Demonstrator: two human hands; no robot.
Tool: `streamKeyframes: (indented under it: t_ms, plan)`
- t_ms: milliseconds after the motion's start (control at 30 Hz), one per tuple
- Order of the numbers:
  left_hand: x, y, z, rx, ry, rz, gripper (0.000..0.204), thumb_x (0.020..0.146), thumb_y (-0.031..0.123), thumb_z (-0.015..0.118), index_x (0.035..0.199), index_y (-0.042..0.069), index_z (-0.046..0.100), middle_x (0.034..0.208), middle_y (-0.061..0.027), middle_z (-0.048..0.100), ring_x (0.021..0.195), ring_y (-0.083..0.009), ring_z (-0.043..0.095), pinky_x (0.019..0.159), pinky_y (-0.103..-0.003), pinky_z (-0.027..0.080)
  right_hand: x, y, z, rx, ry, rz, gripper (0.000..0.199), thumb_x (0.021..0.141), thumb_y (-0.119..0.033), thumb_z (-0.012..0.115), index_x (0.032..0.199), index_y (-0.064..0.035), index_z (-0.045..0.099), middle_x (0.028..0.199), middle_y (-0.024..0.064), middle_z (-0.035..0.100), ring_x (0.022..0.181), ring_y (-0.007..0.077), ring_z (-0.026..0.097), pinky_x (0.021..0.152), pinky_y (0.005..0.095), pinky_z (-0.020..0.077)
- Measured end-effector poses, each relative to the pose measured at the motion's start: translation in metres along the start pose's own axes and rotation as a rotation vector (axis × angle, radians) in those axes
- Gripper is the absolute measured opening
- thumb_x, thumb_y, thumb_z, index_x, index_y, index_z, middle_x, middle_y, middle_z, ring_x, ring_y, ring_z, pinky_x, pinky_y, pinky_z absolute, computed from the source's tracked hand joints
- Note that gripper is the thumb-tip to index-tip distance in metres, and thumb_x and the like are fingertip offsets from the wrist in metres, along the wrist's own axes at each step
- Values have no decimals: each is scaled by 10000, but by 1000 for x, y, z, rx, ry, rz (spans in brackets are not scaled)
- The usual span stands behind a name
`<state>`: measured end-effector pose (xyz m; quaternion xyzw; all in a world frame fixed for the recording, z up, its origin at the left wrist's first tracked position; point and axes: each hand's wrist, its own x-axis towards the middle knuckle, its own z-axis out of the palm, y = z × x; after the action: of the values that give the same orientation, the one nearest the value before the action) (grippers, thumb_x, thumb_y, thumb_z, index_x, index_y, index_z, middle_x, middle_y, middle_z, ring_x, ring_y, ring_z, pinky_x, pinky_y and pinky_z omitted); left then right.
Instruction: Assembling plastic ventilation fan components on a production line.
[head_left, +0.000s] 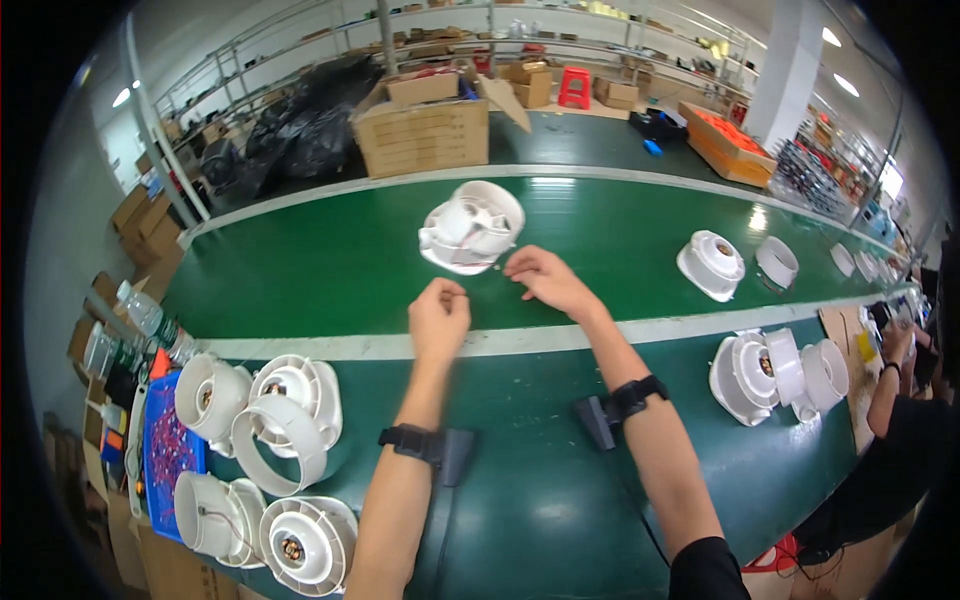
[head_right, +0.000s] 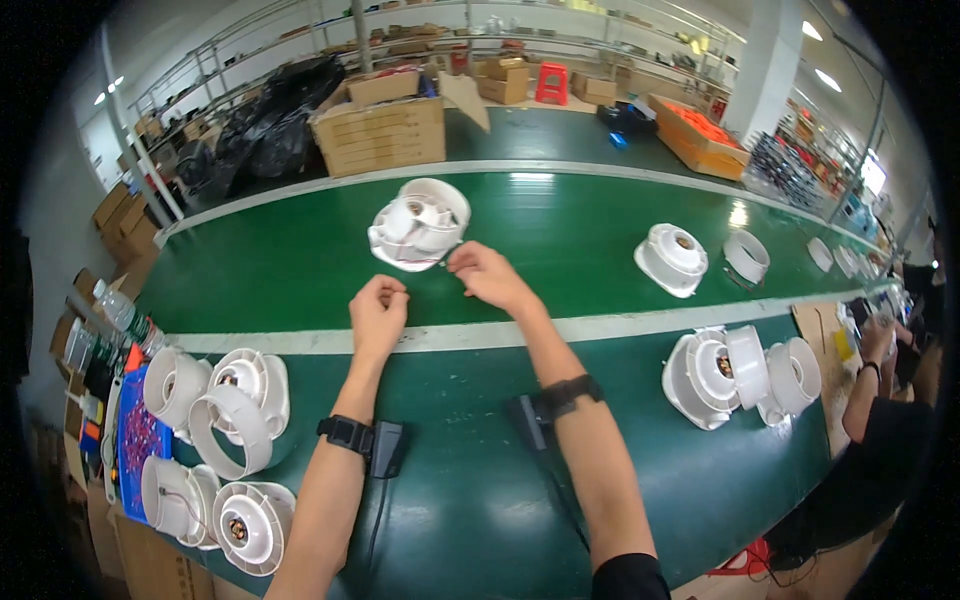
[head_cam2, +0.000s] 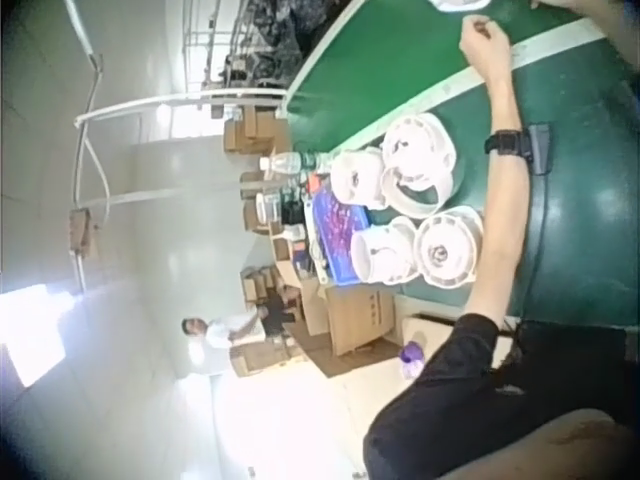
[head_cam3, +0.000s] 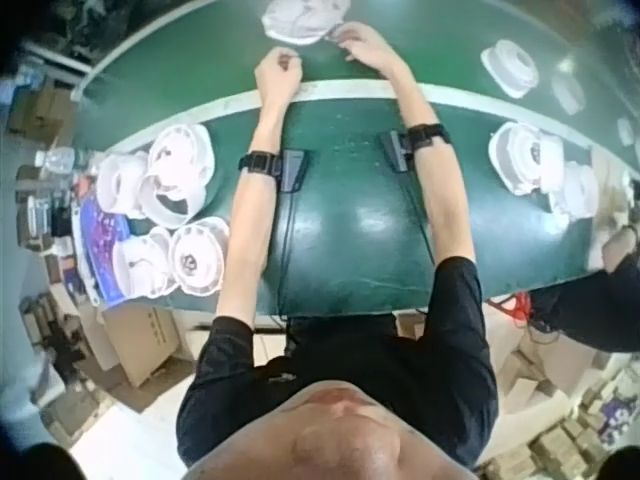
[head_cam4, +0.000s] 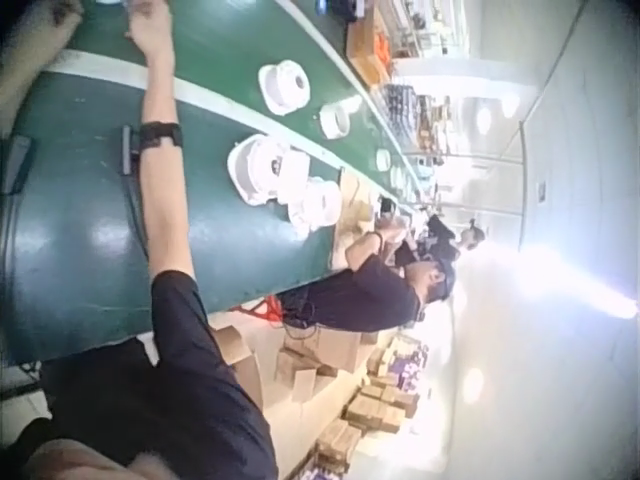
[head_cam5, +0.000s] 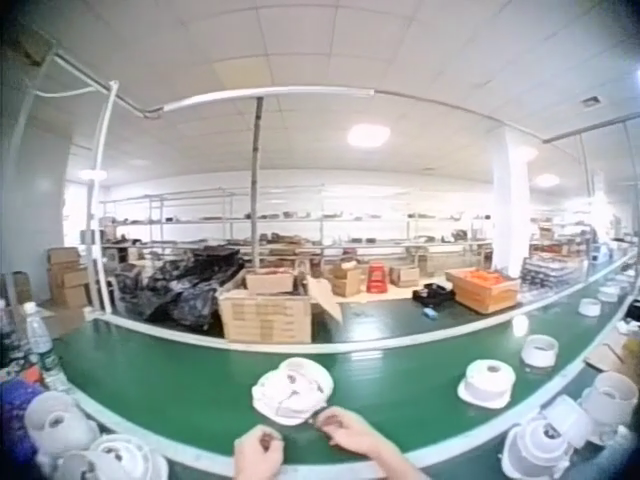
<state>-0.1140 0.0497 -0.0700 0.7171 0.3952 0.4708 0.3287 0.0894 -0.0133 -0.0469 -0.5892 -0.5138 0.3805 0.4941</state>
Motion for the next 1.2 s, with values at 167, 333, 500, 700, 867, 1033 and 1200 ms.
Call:
streamKeyframes:
  t_ms: [167, 333, 500, 700, 867, 1033, 1200]
  plan:
    - [-2, 4, -3, 74, -86, -29, 92, 804, 171, 633, 843, 112, 692, 768, -92, 709, 711, -268, 694, 666, -386, 542, -15, 5, -12, 60, 88, 6, 203, 946, -57, 472, 1127, -44, 563, 1101, 124, 654, 1016, 207, 634, 785, 349, 548]
    - [-8, 10, -9, 115, -77, -35, 91, 812, 173, 626, 833, 115, 693, 801, -135, 705, 773, -346, 691, 716, -458, 549, -49, -11, -5, -109, 64, 48, 134, 957, -110, 554, 1036, -21, 615, 964, 53, 677, 885, 128, 631, 792, 267, 509]
    - [-8, 20, -4, 40, -106, -70, 107, 791, 176, 628, 854, 98, 667, 763, -116, 698, 742, -332, 682, 685, -438, 541, -115, -36, 3, -315, 86, -131, 303, 1000, -171, 519, 766, 12, 581, 720, 50, 594, 694, 123, 551, 666, 249, 423]
    - [-11, 20, -6, 42, -42, -44, 107, 782, 134, 612, 835, 53, 657, 764, -151, 690, 744, -360, 676, 685, -449, 538, -163, -37, 36, 0, -53, -92, 404, 1026, -204, 487, 660, -35, 472, 533, 16, 421, 497, 111, 430, 507, 253, 366]
    - [-12, 56, -11, 62, -16, 139, 116, 766, 117, 606, 815, 39, 677, 773, -166, 695, 754, -369, 678, 683, -441, 542, -147, -11, 26, 92, -105, -54, 463, 1039, -256, 469, 611, -87, 415, 514, -7, 389, 429, 84, 333, 434, 252, 264]
    - [-79, 186, -43, -37, -397, 414, 207, 749, 170, 631, 916, 66, 694, 792, -176, 687, 793, -381, 682, 726, -458, 552, -148, -10, 68, 503, 273, 15, 442, 1036, -277, 489, 640, -86, 449, 532, -21, 376, 444, 77, 326, 427, 255, 255]
    - [-188, 258, -160, 390, -866, 590, 343, 776, 231, 703, 945, -20, 541, 728, -173, 624, 780, -340, 657, 616, -436, 511, -153, -16, 26, 77, -134, -89, 475, 1021, -274, 524, 600, -69, 441, 531, -40, 367, 460, 57, 329, 441, 246, 255]
